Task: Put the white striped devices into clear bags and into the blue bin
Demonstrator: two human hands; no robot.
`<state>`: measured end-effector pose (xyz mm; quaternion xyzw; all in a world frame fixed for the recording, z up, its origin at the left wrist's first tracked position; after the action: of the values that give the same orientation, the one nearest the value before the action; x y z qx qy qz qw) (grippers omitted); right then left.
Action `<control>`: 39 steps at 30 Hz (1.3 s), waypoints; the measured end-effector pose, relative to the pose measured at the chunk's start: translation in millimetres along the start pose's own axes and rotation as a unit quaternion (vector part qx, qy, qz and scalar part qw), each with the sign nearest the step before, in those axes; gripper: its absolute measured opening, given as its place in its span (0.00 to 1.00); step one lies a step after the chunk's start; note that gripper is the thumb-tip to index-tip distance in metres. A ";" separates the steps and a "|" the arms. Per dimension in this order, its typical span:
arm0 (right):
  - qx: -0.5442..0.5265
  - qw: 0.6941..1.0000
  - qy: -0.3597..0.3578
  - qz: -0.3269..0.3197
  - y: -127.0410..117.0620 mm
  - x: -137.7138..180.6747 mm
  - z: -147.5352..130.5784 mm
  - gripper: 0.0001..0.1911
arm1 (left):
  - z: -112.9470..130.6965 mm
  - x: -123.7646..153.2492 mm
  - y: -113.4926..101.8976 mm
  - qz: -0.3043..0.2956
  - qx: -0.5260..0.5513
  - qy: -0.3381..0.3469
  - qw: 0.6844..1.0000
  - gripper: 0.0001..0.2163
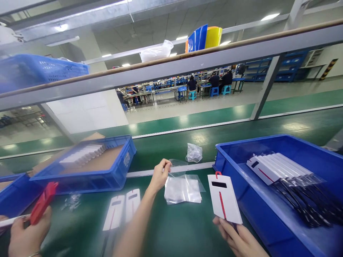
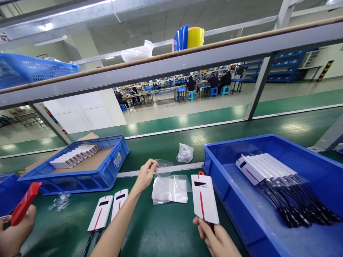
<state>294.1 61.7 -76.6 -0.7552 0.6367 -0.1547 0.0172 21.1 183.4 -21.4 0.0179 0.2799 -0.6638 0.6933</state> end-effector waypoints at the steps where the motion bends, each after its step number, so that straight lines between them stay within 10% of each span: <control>1: -0.005 1.000 0.004 -0.004 2.1 -2.2 -1.0 0.29 | 6.0 3.5 -7.7 0.019 0.011 -0.007 1.000 0.10; 15: 0.041 0.995 -0.081 -0.039 32.4 -10.3 -86.3 0.27 | 76.5 114.6 -4.3 -0.084 0.123 -0.200 0.969 0.12; 39: 0.057 0.985 -0.104 -0.126 53.6 6.9 -68.5 0.19 | 69.3 131.5 10.0 -0.058 0.220 -0.257 0.939 0.15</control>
<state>226.4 56.6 -21.9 -0.8390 0.5216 -0.1126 0.1067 50.6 37.4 -20.6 -0.0173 -0.0600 -0.7302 0.6803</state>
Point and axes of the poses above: each hand's wrist, its own x-axis away from the middle knuckle, its own y-axis out of the palm, z = x × y, the point moved 4 cm from there along -x, towards the middle knuckle, and after that the axes turned 7 degrees about x, right-handed, at the moved point
